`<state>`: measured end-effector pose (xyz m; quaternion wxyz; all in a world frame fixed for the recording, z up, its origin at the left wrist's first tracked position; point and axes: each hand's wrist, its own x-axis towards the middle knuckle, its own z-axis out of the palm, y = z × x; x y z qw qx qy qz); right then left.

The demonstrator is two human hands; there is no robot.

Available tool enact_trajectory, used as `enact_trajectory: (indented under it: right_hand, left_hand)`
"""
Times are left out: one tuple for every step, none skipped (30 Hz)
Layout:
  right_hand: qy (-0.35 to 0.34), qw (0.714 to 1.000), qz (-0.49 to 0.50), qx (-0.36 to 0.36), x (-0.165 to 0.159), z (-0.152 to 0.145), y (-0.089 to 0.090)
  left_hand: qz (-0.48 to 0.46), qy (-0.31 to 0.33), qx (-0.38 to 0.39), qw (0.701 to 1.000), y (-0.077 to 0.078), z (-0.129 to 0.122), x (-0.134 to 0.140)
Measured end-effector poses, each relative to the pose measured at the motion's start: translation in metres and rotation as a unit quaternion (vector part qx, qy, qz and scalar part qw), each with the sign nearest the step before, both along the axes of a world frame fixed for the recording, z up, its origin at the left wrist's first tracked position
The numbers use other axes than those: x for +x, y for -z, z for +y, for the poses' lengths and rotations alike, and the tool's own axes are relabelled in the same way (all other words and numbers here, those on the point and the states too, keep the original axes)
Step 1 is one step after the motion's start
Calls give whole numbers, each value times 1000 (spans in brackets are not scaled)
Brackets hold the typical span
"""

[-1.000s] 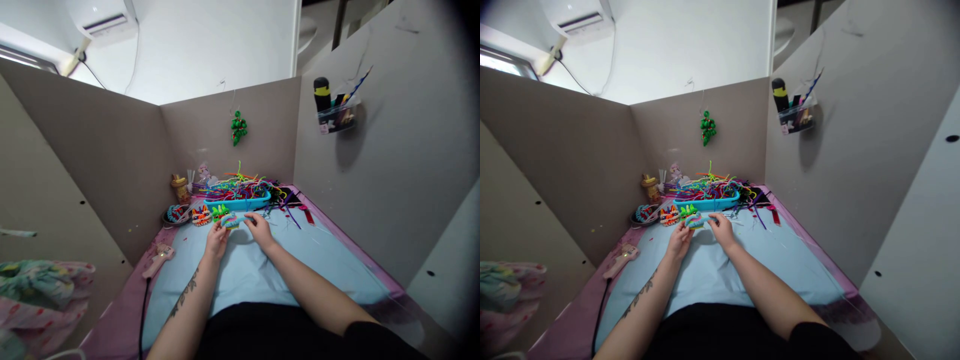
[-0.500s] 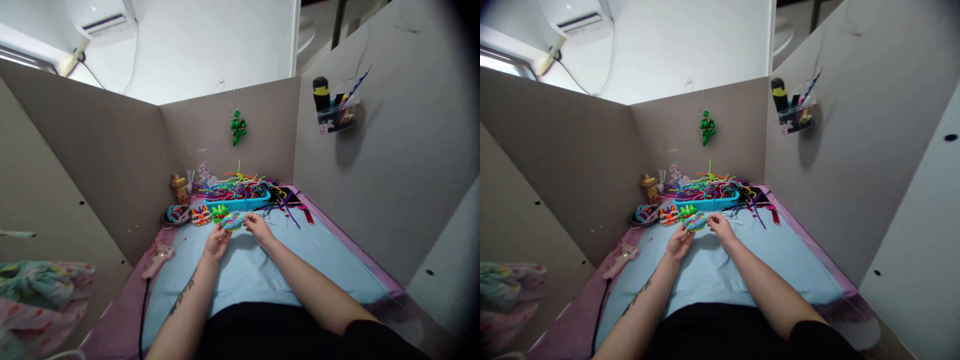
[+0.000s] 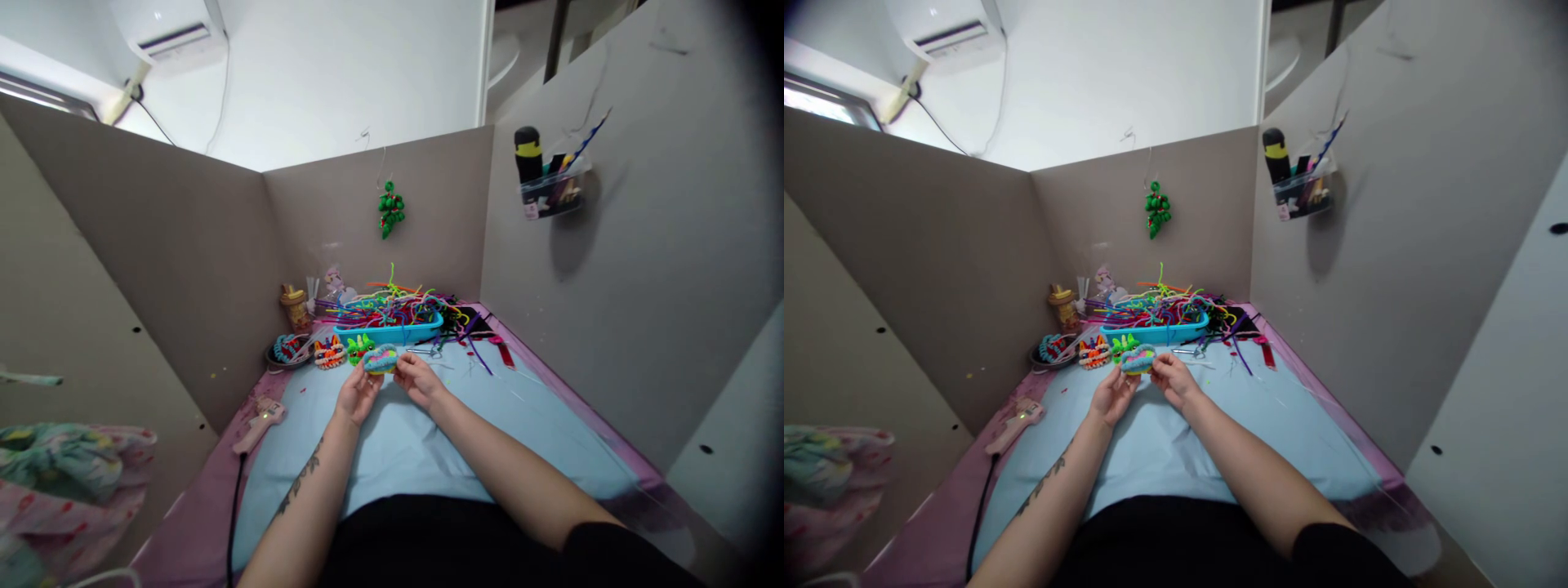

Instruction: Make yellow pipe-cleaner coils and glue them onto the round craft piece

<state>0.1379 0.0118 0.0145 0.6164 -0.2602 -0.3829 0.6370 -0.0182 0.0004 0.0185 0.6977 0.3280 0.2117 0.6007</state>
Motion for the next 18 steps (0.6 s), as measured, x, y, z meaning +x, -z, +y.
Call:
enact_trajectory:
  right_hand:
    - [4,1000,0,0,-1,0,0]
    - [9,1000,-1,0,-2,0,0]
    - [12,1000,-4,1,-3,-1,0]
    - [14,1000,-7,2,-5,-1,0]
    - [16,1000,-11,3,-6,-2,0]
    - [18,1000,-14,5,-7,-2,0]
    - [19,1000,-19,7,-9,-3,0]
    - [20,999,-23,9,-10,-3,0]
    - [21,999,-28,12,-11,-3,0]
    - [20,999,-34,15,-13,-3,1]
    - [20,999,-41,17,-13,-3,1]
    - [20,998,-48,20,-14,-3,1]
    - [22,998,-55,22,-14,-3,2]
    - [24,997,-63,25,-14,-3,2]
    - [28,997,-70,28,-14,-2,2]
    - [33,996,-76,32,-13,-2,2]
    - [37,995,-81,35,-12,-2,2]
    - [42,995,-84,39,-11,-1,1]
  left_hand:
    - [0,2,2,1000,0,-1,1]
    - [0,5,5,1000,-1,-3,3]
    - [0,8,8,1000,-1,-5,4]
    - [1,10,12,1000,-2,-7,6]
    - [2,11,14,1000,-2,-8,7]
    - [2,11,15,1000,-2,-9,8]
    - [1,9,14,1000,-2,-10,9]
    - [-1,4,13,1000,-2,-10,10]
    - [-4,-2,12,1000,-2,-10,10]
    - [-7,-8,11,1000,-1,-9,11]
    - [-11,-13,9,1000,-1,-8,10]
    - [-14,-18,6,1000,0,-7,10]
    - [-18,-22,2,1000,0,-6,10]
    - [-21,-27,-2,999,1,-5,9]
    - [-24,-31,-6,999,2,-4,9]
    - [-26,-35,-10,999,3,-3,8]
    - [-28,-39,-15,999,3,-2,7]
    - [-30,-42,-19,998,4,-1,7]
